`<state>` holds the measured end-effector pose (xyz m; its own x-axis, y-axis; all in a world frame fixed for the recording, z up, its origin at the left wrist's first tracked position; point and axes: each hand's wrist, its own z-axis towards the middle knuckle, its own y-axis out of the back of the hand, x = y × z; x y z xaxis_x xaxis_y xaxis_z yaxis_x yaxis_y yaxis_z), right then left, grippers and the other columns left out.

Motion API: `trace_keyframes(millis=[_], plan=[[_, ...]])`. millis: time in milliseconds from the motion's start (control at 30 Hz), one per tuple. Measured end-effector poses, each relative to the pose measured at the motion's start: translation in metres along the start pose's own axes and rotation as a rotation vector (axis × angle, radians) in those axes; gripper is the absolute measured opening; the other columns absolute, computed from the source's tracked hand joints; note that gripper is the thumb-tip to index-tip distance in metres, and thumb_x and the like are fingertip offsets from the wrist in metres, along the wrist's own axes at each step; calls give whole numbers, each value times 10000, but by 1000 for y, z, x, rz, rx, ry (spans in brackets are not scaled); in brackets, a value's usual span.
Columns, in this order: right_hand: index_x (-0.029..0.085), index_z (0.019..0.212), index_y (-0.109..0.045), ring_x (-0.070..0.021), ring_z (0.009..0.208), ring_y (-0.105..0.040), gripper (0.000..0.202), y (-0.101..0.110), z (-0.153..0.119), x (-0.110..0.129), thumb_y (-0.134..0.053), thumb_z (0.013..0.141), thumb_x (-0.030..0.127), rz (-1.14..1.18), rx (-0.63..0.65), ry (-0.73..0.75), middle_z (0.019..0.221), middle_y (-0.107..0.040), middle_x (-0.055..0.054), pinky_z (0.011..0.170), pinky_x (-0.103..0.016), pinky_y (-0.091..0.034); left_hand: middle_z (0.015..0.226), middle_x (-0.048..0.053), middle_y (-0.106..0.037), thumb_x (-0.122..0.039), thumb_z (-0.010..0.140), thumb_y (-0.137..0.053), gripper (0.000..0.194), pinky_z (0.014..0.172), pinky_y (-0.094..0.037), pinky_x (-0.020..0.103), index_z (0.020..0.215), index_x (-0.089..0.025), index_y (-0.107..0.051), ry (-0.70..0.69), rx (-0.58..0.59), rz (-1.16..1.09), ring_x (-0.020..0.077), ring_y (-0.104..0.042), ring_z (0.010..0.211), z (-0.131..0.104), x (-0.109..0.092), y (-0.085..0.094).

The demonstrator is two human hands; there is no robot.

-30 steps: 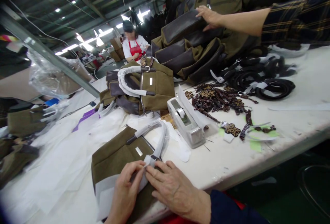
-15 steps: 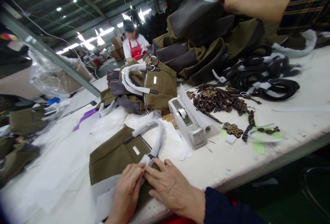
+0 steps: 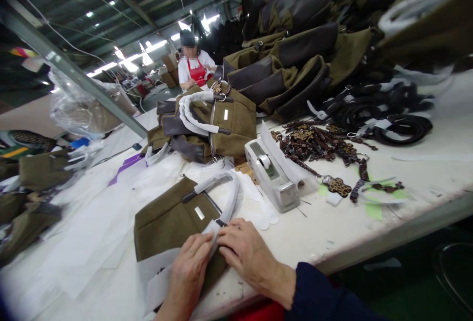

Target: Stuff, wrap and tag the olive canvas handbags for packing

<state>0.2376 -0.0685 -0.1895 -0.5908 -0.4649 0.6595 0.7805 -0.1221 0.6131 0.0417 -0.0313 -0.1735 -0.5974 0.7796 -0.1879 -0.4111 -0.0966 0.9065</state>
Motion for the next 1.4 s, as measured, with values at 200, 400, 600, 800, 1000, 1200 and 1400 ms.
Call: trace_keyframes(millis=[200,400,600,800,1000,1200,1400], plan=[[140,1308,-574,-251,1185,-532,374,-11,-2,1,-534,936,135,-157,3,137,1270,-651,-90,1005,-419,-485,1010,79,-674,-125,985,-445,181,836,-577,366,998,-159,-622,26,10,-41,215,-618,936,5,-1,-1],[161,1326,-579,-265,1217,-530,393,-23,-11,-8,-577,937,218,-284,40,134,1328,-627,-83,988,-418,-501,1079,80,-683,-72,905,-522,237,837,-580,426,1092,-172,-629,-56,130,139,246,-637,941,3,2,17],[168,1327,-569,-295,1274,-472,366,-17,4,-8,-527,970,240,-291,113,140,1363,-604,-67,1007,-446,-459,1094,83,-685,-58,878,-506,333,777,-604,373,1176,-173,-603,-125,191,185,236,-648,940,1,19,34],[175,1212,-612,-328,1234,-492,272,-23,41,-12,-533,954,214,-328,222,150,1278,-647,-80,939,-494,-470,1084,65,-665,-28,906,-489,293,861,-595,354,1118,-178,-625,-14,167,169,204,-634,980,8,31,30],[212,1241,-599,-244,1168,-542,290,32,30,4,-578,956,262,-140,107,71,1259,-638,-61,1009,-403,-448,1087,48,-657,-45,911,-508,314,871,-586,326,1170,-196,-603,-28,163,144,204,-620,983,2,39,25],[211,969,-674,-197,907,-594,197,134,4,-16,-521,982,335,-111,-450,-342,964,-651,-53,771,-304,-464,1051,57,-680,-38,892,-472,342,817,-574,294,1154,-201,-621,-182,83,176,201,-618,885,-6,68,3],[186,849,-702,-187,747,-549,305,156,7,-58,-516,925,415,-273,-255,-506,810,-606,-37,714,-319,-402,1020,53,-689,27,873,-457,373,831,-540,281,1103,-176,-670,-173,89,265,193,-606,883,-13,79,-21]])
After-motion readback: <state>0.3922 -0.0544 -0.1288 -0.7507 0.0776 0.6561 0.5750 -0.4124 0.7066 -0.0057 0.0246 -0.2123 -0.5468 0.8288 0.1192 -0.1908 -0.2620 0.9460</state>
